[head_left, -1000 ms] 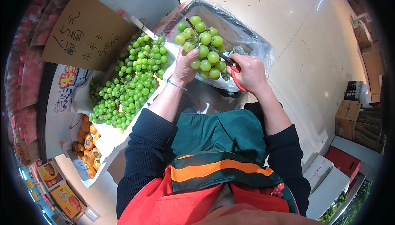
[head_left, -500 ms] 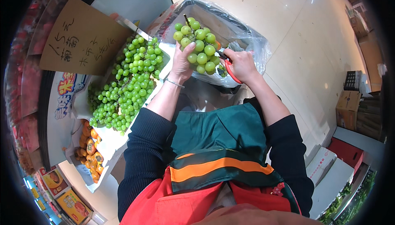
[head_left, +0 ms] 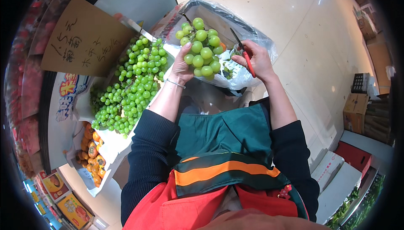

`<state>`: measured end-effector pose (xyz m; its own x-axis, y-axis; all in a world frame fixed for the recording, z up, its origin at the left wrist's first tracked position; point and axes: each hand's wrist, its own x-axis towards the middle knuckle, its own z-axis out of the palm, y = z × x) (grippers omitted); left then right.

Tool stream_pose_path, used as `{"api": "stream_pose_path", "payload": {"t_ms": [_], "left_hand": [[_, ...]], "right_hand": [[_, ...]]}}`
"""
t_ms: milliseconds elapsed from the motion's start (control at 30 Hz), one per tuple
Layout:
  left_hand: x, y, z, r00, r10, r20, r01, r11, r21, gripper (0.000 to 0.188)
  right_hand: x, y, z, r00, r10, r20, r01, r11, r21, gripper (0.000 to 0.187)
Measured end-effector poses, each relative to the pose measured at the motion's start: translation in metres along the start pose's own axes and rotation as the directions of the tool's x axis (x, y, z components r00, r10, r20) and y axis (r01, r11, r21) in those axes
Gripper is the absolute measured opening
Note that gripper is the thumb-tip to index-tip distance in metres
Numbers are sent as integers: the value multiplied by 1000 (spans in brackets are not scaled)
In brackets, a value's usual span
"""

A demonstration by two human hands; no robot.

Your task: The person uses red-handled scissors to trim stems and unwanted parts from bunches of green grapes. They repeatedly pick up grape bunches from a white tray, cut the stems, and place the trimmed bunches back into the tray.

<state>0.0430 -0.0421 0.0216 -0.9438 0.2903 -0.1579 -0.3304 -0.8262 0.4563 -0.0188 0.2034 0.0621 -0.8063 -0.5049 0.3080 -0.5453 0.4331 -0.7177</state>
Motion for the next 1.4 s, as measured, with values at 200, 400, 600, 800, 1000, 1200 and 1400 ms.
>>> {"api": "stream_pose_path", "payload": {"t_ms": [200,400,600,800,1000,1200,1400], "left_hand": [[-4,-3,4,997,-66,39,67,997,-46,73],[-6,-3,5,987,-152,51,155,986,-66,71],[-8,-3,7,988,-152,8,153,987,-53,68],[-8,-3,4,984,-175,-23,173,982,-70,64],[-10,-2,4,976,-217,-23,216,976,-27,60],[-10,-2,7,975,-209,-70,210,978,10,59],[-8,-1,6,970,-239,-47,241,970,29,58]], "right_hand": [[0,2,-4,994,4,114,-2,1000,-23,56],[-3,0,-10,991,-134,28,136,983,-124,47],[-6,-3,-17,985,-139,101,157,966,-207,47],[-8,2,-22,975,-156,159,190,955,-227,45],[-10,4,-24,967,-93,239,117,989,-87,44],[-10,1,-24,960,-107,259,127,990,-61,41],[-12,1,-21,954,-60,293,98,989,-114,36]]}}
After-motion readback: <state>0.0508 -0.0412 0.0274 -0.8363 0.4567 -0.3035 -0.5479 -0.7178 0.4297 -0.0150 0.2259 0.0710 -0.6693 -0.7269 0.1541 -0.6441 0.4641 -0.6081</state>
